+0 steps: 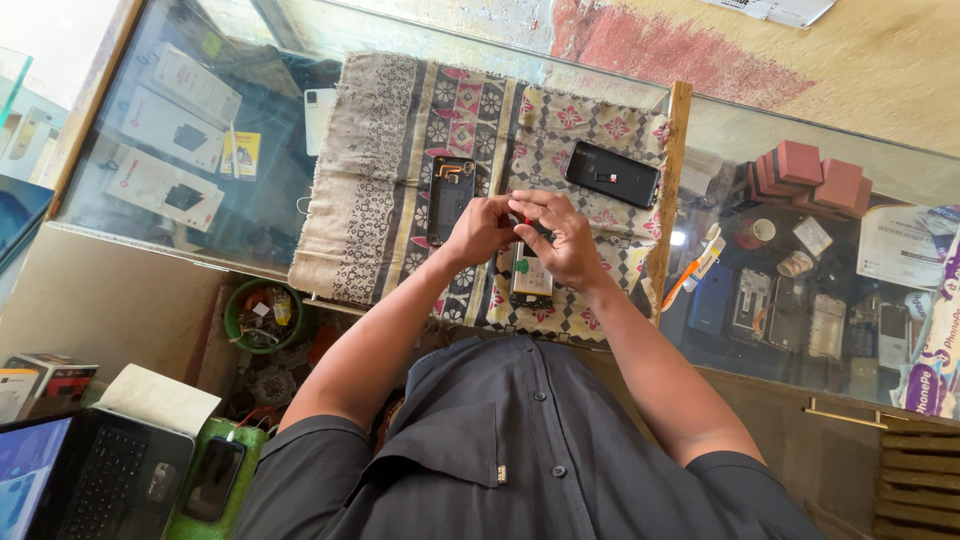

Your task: The person uses a red-handled screwdriver to remove screws from a disassembled smartphone motherboard. They then use a small brush to clean the board's surface and connectors. The person handles the motherboard and a separate phone chassis throughout the clip.

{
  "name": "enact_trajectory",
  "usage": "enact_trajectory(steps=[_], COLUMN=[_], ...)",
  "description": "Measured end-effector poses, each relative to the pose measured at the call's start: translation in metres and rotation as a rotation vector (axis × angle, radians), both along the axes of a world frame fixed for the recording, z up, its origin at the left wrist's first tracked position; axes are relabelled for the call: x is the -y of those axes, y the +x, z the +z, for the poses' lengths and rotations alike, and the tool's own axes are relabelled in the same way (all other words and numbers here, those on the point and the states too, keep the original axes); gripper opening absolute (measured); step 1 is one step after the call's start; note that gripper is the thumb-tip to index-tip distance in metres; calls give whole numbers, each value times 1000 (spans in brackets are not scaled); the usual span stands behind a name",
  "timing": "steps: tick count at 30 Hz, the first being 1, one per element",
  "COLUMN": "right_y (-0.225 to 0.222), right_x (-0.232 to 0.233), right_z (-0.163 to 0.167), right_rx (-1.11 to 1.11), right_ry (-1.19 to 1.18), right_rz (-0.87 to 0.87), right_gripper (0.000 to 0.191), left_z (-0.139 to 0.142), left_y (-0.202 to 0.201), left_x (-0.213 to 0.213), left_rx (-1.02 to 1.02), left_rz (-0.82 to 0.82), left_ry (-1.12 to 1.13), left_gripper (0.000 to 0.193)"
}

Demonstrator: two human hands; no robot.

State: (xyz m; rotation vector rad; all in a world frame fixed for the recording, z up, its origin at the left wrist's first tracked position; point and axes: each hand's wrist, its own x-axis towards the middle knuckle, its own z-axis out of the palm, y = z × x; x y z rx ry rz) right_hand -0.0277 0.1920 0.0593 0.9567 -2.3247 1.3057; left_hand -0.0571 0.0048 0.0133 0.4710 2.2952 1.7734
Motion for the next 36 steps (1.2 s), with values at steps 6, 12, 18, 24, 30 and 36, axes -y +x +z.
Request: enact_trajectory(steps=[6, 12, 18, 24, 30, 36], right_y=[0, -3, -2, -6, -2, -4], right_x=[4, -4, -1, -4, -4, 3], right_z=[-5, 1, -15, -20, -7, -16], right_rx=[294, 15, 137, 172, 142, 190], right_ry=[-49, -11, -135, -95, -140, -93], right_rz=[-176, -82, -56, -98, 14, -145], right_gripper=[25, 26, 25, 19, 31, 35], left_z=[7, -1, 4, 3, -4, 10], left_y=[0, -6, -1, -8, -10, -1], left_x=[-3, 6, -3, 2, 5, -4], left_rx=[31, 149, 49, 28, 48, 67], left_rz=[10, -200, 23, -132, -103, 37], left_ry=[-105, 177, -56, -48, 13, -98], left_gripper=[25, 18, 25, 29, 22, 25])
